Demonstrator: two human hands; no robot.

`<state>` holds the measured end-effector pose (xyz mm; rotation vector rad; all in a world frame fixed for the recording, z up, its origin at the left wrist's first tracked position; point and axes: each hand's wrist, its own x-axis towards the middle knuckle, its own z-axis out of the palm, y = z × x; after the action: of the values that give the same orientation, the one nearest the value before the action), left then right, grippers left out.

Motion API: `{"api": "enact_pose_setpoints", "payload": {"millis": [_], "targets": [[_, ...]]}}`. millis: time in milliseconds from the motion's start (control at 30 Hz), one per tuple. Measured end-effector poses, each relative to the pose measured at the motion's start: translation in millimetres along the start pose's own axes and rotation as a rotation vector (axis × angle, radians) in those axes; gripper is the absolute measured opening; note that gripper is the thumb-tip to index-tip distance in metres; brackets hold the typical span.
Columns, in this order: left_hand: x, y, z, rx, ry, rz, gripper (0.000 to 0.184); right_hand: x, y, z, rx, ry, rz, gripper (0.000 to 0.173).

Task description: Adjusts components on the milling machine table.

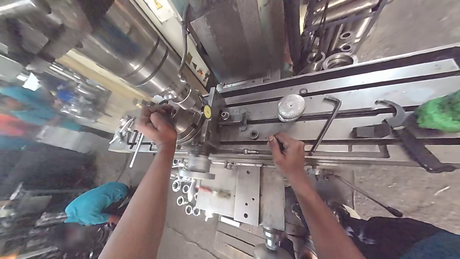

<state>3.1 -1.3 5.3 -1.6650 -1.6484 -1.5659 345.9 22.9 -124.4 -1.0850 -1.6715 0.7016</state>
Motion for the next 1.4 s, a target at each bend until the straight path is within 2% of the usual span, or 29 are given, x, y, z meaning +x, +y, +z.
{"api": "enact_pose_setpoints", "payload": {"millis": [1400], "targets": [[-1.7, -8.1, 0.2, -0.064, 0.015, 0.024, 0.028, -0.5, 2.3, 2.7, -0.009, 0.000, 0.006, 0.036]]}}
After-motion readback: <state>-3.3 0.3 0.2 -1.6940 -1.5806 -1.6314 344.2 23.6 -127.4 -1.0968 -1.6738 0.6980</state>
